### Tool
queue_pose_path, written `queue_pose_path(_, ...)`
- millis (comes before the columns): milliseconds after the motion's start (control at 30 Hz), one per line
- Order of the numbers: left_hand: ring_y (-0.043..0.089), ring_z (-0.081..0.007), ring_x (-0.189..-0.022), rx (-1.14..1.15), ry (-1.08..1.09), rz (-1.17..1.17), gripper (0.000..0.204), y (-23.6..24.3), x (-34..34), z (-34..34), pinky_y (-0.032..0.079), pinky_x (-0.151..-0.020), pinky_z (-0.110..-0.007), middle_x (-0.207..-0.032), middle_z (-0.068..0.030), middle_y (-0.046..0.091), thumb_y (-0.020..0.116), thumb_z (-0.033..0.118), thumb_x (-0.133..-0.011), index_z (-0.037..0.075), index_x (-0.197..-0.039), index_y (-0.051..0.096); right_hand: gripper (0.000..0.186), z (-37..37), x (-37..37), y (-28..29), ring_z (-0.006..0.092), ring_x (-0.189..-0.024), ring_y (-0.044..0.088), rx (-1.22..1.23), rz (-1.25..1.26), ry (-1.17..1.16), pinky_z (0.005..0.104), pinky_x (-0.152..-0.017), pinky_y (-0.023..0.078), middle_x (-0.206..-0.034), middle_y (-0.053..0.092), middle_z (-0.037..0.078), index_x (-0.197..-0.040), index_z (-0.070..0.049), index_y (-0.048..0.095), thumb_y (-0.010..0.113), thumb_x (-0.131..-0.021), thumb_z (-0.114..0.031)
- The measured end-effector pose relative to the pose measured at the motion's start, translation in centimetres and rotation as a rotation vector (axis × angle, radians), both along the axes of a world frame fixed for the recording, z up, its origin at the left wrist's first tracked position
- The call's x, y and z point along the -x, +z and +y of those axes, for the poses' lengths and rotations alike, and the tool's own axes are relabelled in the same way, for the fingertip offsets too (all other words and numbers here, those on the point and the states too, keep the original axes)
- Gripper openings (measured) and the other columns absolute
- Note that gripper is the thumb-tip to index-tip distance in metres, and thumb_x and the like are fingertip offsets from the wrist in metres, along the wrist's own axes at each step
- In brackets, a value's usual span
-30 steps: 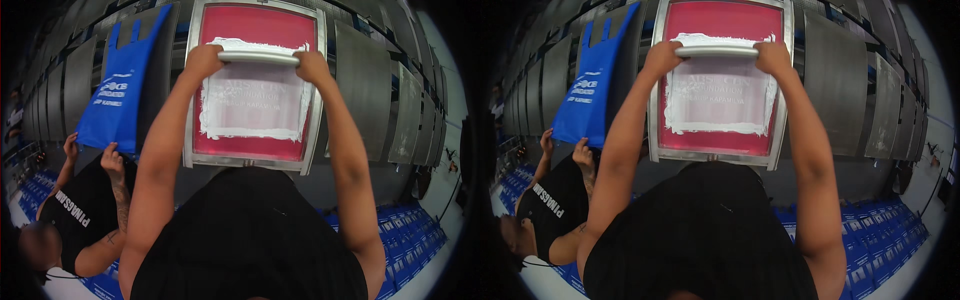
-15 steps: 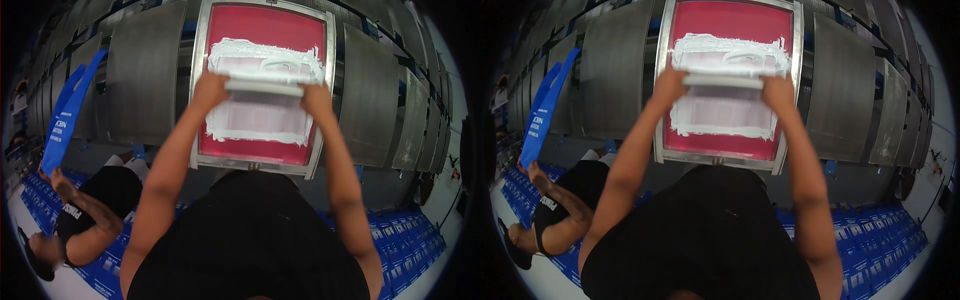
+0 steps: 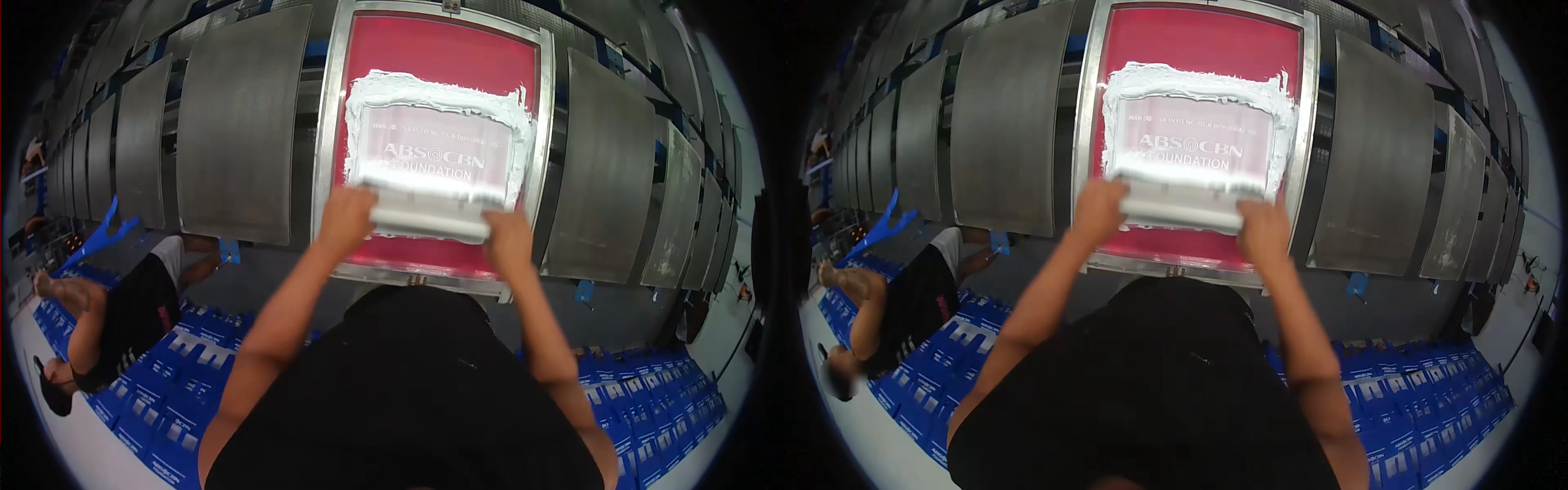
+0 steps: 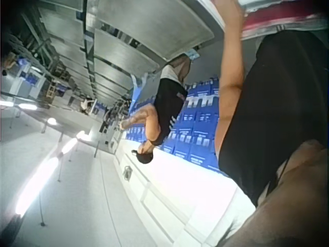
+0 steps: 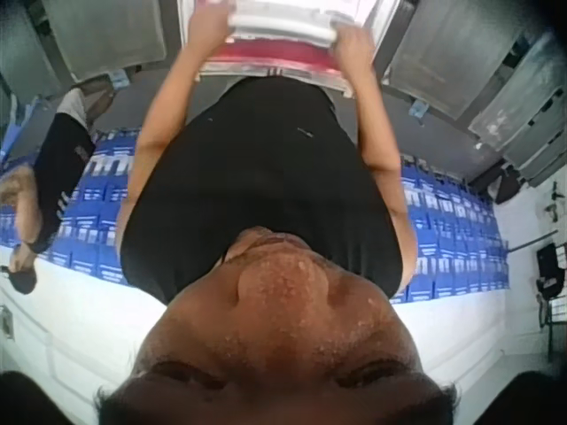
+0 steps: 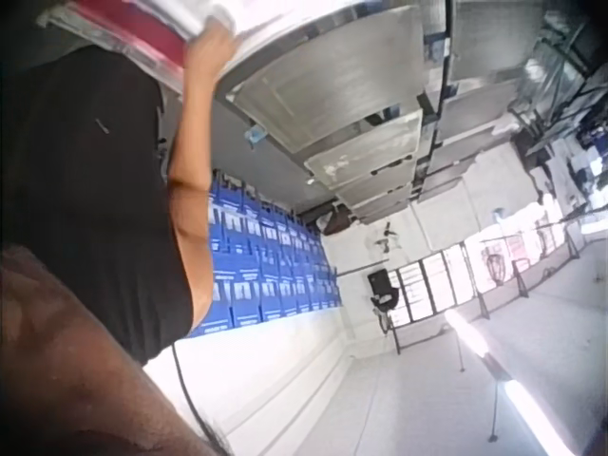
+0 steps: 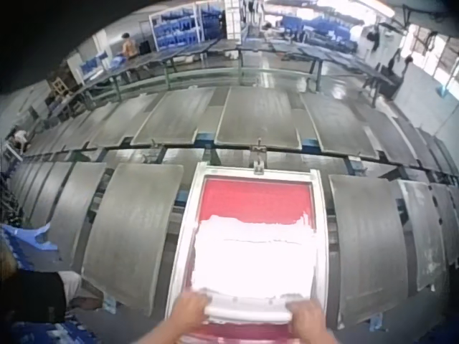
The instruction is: The person uses a squeegee to spread white ink evenly across a red screen printing frame. They repeatedly roll the squeegee back and forth to ensure full coverage of the mesh. Another person is seen in the background handling blue fabric.
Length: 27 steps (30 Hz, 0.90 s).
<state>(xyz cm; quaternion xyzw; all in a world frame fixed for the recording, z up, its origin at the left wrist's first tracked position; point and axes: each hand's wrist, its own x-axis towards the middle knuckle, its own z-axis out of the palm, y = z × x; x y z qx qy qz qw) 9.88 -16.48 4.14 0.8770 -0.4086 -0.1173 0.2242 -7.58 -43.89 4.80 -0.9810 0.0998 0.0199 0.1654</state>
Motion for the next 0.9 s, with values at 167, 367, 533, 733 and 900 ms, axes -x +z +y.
queue_pose_path(167, 0.067, -0.0341, -0.082, -0.16, 0.053, -0.061, 0.028, 2.3, -10.7, -8.6, 0.053, -0.074, -0.045, -0.081, -0.0163, 0.069, 0.075, 0.022, -0.068, 0.011, -0.093, 0.071, 0.039, -8.7, -12.1, 1.9, 0.0317, -0.083, 0.067, 0.161, 0.14, 0.019, 0.0433, -0.082, 0.051, -0.087, 0.07, 0.013, -0.108, -0.015, 0.069, 0.062, -0.07, -0.009)
queue_pose_path(367, 0.063, -0.0345, -0.09, -0.23, 0.021, 0.069, 0.032, 4.8, -0.4, -1.4, 0.048, -0.083, -0.045, -0.087, -0.0151, 0.067, 0.079, 0.019, -0.067, 0.01, -0.096, 0.07, 0.046, -1.9, -1.6, 7.9, 0.0326, -0.093, 0.065, 0.071, 0.448, -0.062, 0.0452, -0.088, 0.05, -0.093, 0.069, 0.015, -0.109, -0.015, 0.069, 0.064, -0.064, -0.005)
queue_pose_path(533, 0.058, -0.0347, -0.081, 0.134, -0.009, -0.042, 0.032, -0.3, 6.5, 2.2, 0.043, -0.076, -0.046, -0.084, -0.0129, 0.064, 0.065, -0.005, -0.057, 0.007, -0.087, 0.067, 0.039, 0.9, 4.2, 2.0, 0.0316, -0.089, 0.063, -0.026, 0.087, 0.008, 0.0504, -0.108, 0.034, -0.09, 0.069, 0.012, -0.097, -0.011, 0.07, 0.067, -0.06, 0.002)
queue_pose_path(733, 0.067, -0.0344, -0.081, -0.106, 0.026, -0.098, 0.026, 2.2, -9.1, -8.8, 0.052, -0.074, -0.045, -0.082, -0.0163, 0.069, 0.072, 0.017, -0.067, 0.011, -0.092, 0.072, 0.039, -7.5, -9.7, 3.4, 0.031, -0.088, 0.067, 0.125, 0.161, -0.073, 0.0448, -0.084, 0.049, -0.09, 0.07, 0.014, -0.106, -0.016, 0.07, 0.062, -0.068, -0.009)
queue_pose_path(900, 0.066, -0.0343, -0.084, -0.179, 0.04, -0.015, 0.028, 3.4, -3.7, -6.6, 0.051, -0.075, -0.045, -0.086, -0.015, 0.069, 0.074, 0.023, -0.072, 0.01, -0.097, 0.071, 0.039, -6.6, -4.8, 4.4, 0.0331, -0.089, 0.067, 0.055, 0.261, -0.06, 0.044, -0.077, 0.053, -0.089, 0.07, 0.014, -0.105, -0.016, 0.069, 0.06, -0.068, -0.007)
